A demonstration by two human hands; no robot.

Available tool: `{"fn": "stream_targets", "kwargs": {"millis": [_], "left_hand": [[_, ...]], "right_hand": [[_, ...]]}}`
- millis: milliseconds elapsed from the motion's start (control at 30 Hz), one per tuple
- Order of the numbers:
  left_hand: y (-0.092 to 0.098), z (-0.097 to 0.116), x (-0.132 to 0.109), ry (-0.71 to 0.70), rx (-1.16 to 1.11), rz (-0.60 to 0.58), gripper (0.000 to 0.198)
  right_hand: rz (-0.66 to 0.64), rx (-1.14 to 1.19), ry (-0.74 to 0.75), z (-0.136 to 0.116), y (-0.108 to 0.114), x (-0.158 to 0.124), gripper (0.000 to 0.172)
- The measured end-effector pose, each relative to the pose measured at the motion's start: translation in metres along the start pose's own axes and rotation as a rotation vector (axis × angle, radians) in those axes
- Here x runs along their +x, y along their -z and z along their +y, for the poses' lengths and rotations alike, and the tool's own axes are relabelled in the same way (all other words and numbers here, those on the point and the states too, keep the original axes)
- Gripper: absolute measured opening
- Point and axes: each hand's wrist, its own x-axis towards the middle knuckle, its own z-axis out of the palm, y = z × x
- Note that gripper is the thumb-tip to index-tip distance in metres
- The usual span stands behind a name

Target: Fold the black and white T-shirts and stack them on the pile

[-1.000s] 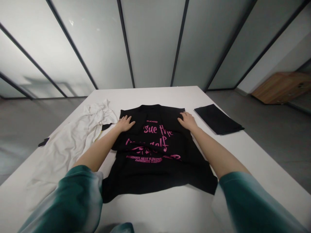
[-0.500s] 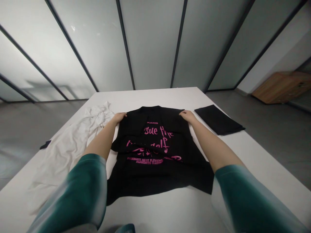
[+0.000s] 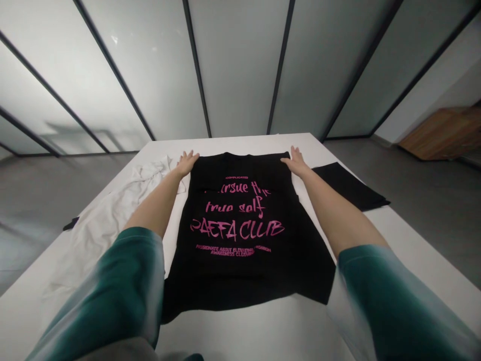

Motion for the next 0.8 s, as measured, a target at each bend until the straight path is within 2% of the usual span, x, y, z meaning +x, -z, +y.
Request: {"fn": "stream_targets", "kwargs": {"millis": [67,167,233,333,433,533,600,667,733,800], "left_hand": [[-0.001,0.001,-0.018,-0.009,0.019,-0.040,0.069],[-0.006,-0.010,-0.059,0.064,0.101,-0.098,0.073],[-0.009,-0.022,-0.090,0.131,0.166,-0.127,0.069],[-0.007,-0.035,-0.135,0.132,0.193,-0.182,0.058],[-0.002,-0.034,-0.176,0.122,0.135,-0.250,0.058],[0.000,-0.028,-0.207,0.091,0.084,-0.268,0.055],[-0.002,-0.028,-0.217,0.081,0.040,-0.236,0.053],[-0.004,-0.031,-0.216,0.092,-0.034,-0.171,0.056],[-0.007,-0.035,-0.208,0.114,-0.142,-0.122,0.066],[-0.011,-0.036,-0.195,0.129,-0.271,-0.133,0.070]], "right_hand": [[-0.018,-0.078,0.054,0.001,0.006,-0.015,0.081],[-0.043,-0.214,0.106,0.011,0.016,-0.052,0.069],[-0.071,-0.299,0.067,0.022,0.022,-0.083,0.060],[-0.154,-0.333,0.050,0.038,0.028,-0.131,0.047],[-0.246,-0.342,0.047,0.049,0.029,-0.178,0.044],[-0.199,-0.423,0.100,0.053,0.029,-0.216,0.038],[-0.172,-0.432,0.132,0.055,0.029,-0.229,0.035],[-0.164,-0.351,0.132,0.057,0.029,-0.228,0.037],[-0.169,-0.202,0.083,0.058,0.028,-0.214,0.045],[-0.175,-0.047,-0.004,0.059,0.025,-0.194,0.055]]}}
